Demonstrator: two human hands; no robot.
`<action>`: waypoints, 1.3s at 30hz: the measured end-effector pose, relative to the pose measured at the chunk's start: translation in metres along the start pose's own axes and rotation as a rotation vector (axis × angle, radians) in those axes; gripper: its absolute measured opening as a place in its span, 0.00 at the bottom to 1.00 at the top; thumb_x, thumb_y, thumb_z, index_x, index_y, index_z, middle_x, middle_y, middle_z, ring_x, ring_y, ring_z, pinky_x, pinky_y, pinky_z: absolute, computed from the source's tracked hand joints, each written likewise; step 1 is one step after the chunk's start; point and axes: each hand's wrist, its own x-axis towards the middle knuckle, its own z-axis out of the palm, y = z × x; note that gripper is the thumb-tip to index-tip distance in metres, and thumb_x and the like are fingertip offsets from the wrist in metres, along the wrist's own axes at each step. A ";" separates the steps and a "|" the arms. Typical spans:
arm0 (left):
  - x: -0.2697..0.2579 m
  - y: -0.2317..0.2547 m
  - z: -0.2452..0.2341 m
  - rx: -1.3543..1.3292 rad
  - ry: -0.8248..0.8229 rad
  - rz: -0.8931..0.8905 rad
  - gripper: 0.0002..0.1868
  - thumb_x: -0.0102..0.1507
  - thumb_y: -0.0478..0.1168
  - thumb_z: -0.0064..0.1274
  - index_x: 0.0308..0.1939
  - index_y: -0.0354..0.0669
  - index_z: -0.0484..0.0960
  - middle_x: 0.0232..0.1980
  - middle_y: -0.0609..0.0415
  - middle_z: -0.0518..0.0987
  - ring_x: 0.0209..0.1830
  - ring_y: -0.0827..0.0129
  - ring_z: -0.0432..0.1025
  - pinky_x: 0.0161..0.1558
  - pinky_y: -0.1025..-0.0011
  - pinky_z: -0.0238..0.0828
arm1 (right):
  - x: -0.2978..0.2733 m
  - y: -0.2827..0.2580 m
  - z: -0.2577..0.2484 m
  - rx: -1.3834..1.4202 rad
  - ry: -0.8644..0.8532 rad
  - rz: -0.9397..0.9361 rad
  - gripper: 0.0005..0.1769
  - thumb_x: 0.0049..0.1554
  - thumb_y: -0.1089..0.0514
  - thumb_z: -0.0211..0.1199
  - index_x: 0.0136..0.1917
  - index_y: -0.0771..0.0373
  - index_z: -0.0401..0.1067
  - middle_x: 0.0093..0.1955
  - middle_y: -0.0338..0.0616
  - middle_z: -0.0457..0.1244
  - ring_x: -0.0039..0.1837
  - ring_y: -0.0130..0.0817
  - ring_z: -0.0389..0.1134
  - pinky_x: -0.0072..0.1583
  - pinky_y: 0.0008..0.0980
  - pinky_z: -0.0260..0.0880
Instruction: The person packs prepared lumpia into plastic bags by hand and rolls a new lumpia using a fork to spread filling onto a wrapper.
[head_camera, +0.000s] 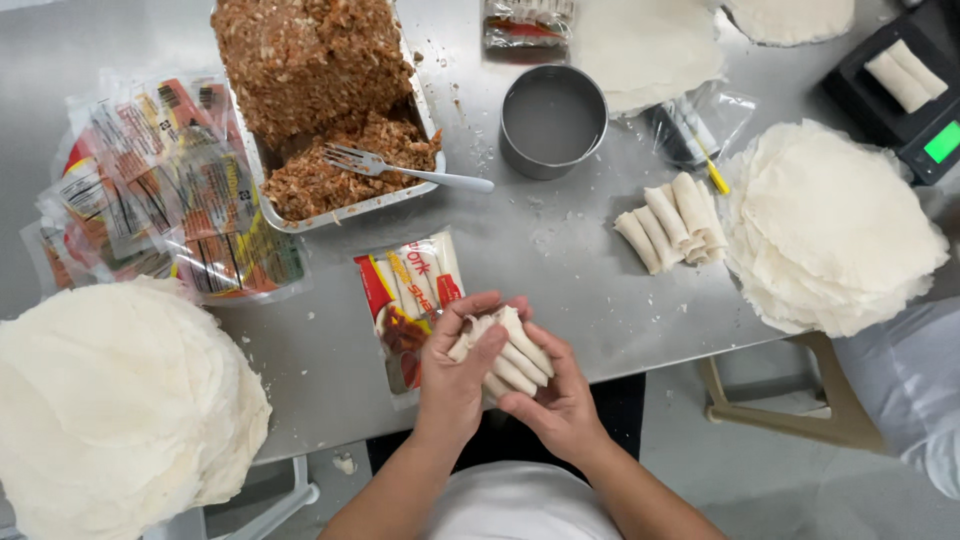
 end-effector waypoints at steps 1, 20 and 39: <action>-0.002 0.002 0.008 -0.051 0.104 0.028 0.12 0.64 0.35 0.56 0.50 0.38 0.76 0.53 0.34 0.83 0.55 0.52 0.80 0.56 0.60 0.79 | 0.001 -0.004 0.004 0.231 -0.078 -0.029 0.41 0.60 0.56 0.68 0.79 0.63 0.50 0.83 0.57 0.46 0.80 0.46 0.54 0.76 0.48 0.60; -0.059 0.003 -0.125 1.596 0.036 0.937 0.10 0.62 0.41 0.66 0.45 0.53 0.83 0.66 0.53 0.72 0.72 0.55 0.59 0.74 0.48 0.52 | -0.023 -0.015 -0.051 -0.083 -0.207 0.808 0.47 0.47 0.69 0.74 0.77 0.56 0.62 0.68 0.47 0.69 0.64 0.36 0.70 0.65 0.34 0.73; -0.078 -0.034 -0.117 1.442 0.249 0.663 0.07 0.58 0.34 0.58 0.32 0.48 0.74 0.34 0.60 0.76 0.46 0.60 0.71 0.50 0.61 0.59 | -0.001 0.002 0.074 0.235 0.065 0.459 0.44 0.53 0.69 0.64 0.79 0.64 0.51 0.70 0.50 0.62 0.67 0.32 0.64 0.67 0.32 0.65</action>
